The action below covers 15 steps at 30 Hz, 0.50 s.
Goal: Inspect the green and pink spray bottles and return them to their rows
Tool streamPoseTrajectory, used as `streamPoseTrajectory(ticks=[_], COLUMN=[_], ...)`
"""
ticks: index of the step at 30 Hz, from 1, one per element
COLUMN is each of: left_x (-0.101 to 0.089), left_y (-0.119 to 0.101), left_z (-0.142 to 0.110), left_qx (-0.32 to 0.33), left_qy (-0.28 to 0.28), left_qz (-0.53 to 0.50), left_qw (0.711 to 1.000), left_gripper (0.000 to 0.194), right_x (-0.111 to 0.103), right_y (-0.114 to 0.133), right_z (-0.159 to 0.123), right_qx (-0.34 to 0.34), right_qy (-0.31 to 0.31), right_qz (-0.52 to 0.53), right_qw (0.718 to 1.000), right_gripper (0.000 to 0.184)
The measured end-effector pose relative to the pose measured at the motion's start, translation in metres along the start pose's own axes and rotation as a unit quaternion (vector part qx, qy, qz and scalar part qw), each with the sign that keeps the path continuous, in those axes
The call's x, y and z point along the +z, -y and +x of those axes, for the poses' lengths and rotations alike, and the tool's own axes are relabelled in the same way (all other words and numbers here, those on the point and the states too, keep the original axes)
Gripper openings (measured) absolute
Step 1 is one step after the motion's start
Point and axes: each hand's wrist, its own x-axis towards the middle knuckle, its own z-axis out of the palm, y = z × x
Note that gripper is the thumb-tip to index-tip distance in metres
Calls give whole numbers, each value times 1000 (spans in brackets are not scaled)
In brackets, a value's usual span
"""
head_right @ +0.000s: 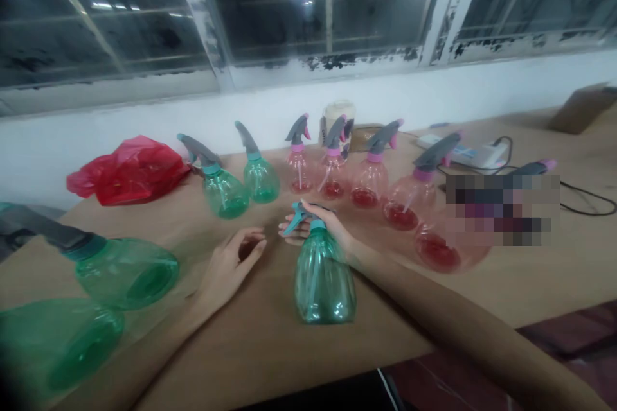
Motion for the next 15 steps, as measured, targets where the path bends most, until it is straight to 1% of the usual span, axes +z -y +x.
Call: streamPoseTrajectory(ticks=[3, 7, 11, 15], left_x=[2, 8, 10, 7], left_y=[9, 15, 17, 14], left_z=[4, 6, 5, 4], left_qx=[8, 35, 26, 15], left_qy=[-12, -9, 6, 25], left_qz=[54, 123, 131, 121], left_qw=[998, 992, 991, 992], left_gripper=[26, 36, 46, 48], right_x=[1, 0, -2, -4], right_y=[2, 3, 1, 0], right_z=[-1, -1, 1, 1], right_qx=[0, 2, 6, 5], right_qy=[3, -10, -9, 3], right_qz=[-15, -26, -38, -18], right_qw=[1000, 1000, 999, 1000], right_gripper=[39, 43, 46, 46])
